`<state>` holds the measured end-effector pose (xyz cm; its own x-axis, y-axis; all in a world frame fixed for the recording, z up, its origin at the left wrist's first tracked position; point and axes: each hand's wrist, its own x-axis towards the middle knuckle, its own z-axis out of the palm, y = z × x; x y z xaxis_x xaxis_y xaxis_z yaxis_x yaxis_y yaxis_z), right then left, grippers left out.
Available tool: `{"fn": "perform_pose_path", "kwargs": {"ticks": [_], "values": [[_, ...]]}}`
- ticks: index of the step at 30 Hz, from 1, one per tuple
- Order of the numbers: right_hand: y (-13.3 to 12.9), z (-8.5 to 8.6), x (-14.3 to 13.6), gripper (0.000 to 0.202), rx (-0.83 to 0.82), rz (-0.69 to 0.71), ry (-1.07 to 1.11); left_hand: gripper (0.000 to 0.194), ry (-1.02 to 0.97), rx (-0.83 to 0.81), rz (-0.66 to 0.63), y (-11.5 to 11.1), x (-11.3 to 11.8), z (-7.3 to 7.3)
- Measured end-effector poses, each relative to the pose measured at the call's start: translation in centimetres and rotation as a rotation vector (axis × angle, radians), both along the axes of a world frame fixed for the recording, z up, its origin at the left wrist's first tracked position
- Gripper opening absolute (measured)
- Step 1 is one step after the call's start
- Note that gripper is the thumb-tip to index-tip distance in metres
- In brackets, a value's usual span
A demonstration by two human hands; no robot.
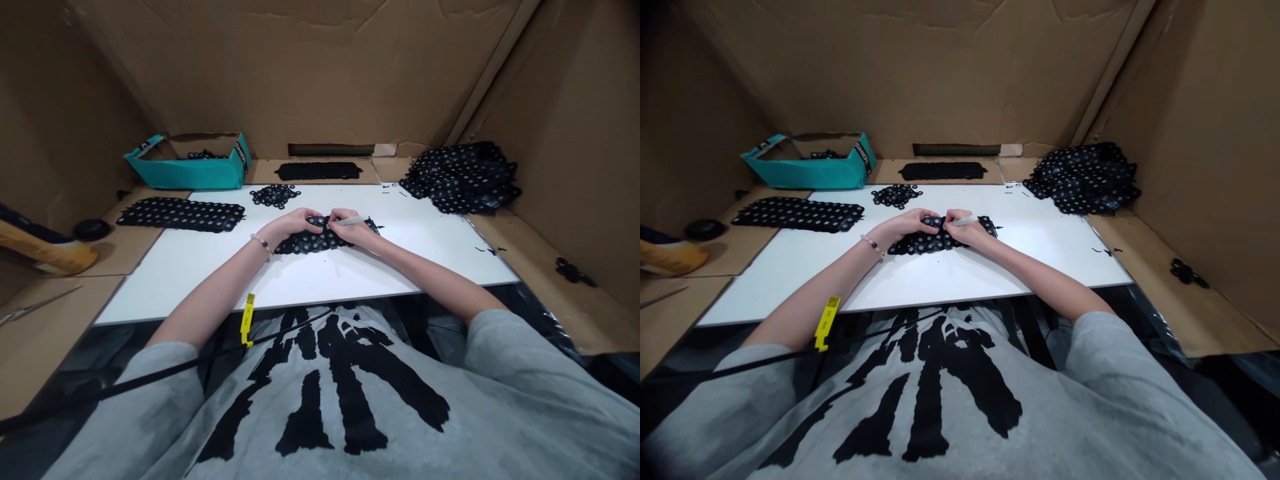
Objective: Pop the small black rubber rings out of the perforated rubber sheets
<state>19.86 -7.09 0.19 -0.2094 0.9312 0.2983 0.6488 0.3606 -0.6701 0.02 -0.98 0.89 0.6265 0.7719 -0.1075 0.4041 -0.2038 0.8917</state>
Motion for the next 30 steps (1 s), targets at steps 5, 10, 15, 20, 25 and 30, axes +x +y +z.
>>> {"fn": "perform_pose_path", "kwargs": {"ticks": [5, 10, 15, 20, 25, 30], "values": [[0.2, -0.3, 0.0, 0.012, 0.009, 0.004, 0.018, 0.041, -0.019, -0.084, -0.003, -0.2, -0.1, 0.2], [0.3, -0.5, 0.1, 0.012, 0.011, 0.016, 0.018, 0.041, -0.011, -0.089, -0.019, -0.1, -0.2, 0.2], [0.2, -0.4, 0.0, 0.012, 0.015, 0.021, 0.019, 0.042, 0.039, -0.021, 0.003, 0.1, 0.0, -0.2], [0.1, 0.4, 1.0, 0.011, -0.129, 0.043, 0.086, 0.045, 0.123, 0.239, 0.013, 0.6, -0.5, -0.3], [0.9, 1.3, 2.5, 0.012, -0.317, 0.013, 0.173, 0.04, 0.115, 0.29, 0.019, 0.9, -0.9, -0.3], [1.1, 1.5, 2.0, 0.019, -0.391, 0.019, 0.438, 0.041, 0.094, 0.288, -0.011, 0.2, -0.4, -0.1]]}}
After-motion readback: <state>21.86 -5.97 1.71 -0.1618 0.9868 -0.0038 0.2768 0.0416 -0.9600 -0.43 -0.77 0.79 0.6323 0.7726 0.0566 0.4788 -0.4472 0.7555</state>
